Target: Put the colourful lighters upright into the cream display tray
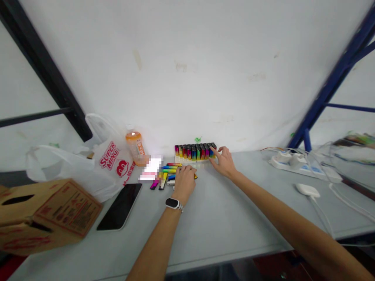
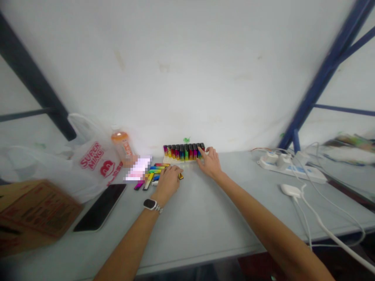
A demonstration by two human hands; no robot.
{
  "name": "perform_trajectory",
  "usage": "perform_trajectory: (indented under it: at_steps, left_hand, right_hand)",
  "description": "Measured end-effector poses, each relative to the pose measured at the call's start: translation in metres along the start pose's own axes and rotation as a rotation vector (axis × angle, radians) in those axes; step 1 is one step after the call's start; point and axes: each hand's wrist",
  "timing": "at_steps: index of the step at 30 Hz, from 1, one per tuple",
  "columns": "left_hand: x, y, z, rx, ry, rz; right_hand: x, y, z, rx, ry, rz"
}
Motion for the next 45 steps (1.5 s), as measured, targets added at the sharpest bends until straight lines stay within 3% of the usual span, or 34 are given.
perform_trajectory:
  at_steps: [4,8,14,20,25,31,39,45]
  left_hand:
    - [-0.001,-0.005,0.002,-0.048,0.041,-0.005]
    - [-0.004,-0.011,0.002,-0.064,0.090,-0.151]
    - [0.000,-0.011,0.001,0.100,0.121,-0.654]
    - [-0.001,-0.003,0.003,0.162,-0.024,-1.117]
    - [-0.002,-0.012,0.007,0.238,0.005,-1.138]
    - [0.005,-0.005,0.008,0.421,-0.010,-1.137]
    - [0.016,0.000,0.007,0.351,-0.055,-1.539]
    - [0.008,-0.001,0.002,0.446,-0.172,-1.277]
  right_hand:
    - [-0.018,0.002,-0.018,0.118,0.059,0.175]
    - [-0.035,-0.002,-0.031,0.181,0.090,0.392]
    - [-0.042,-0.009,-0.042,0.165,0.243,0.605]
    - [-0.045,-0.014,-0.046,0.105,0.278,0.658]
    - [-0.056,-0.020,-0.049,0.126,0.146,0.723]
    - [-0.068,-0.022,-0.055,-0.022,-0.098,0.702]
    - [-0.067,-0.013,-0.053,-0.078,0.059,0.780]
    - [-0.066,-0.014,-0.053,-0.124,0.078,0.807]
Point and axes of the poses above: each hand's wrist, its own z-axis towards the middle knuckle, its own y-axis out of the palm, x = y × z, and after that the axes turned 13 degrees about -z, right-handed
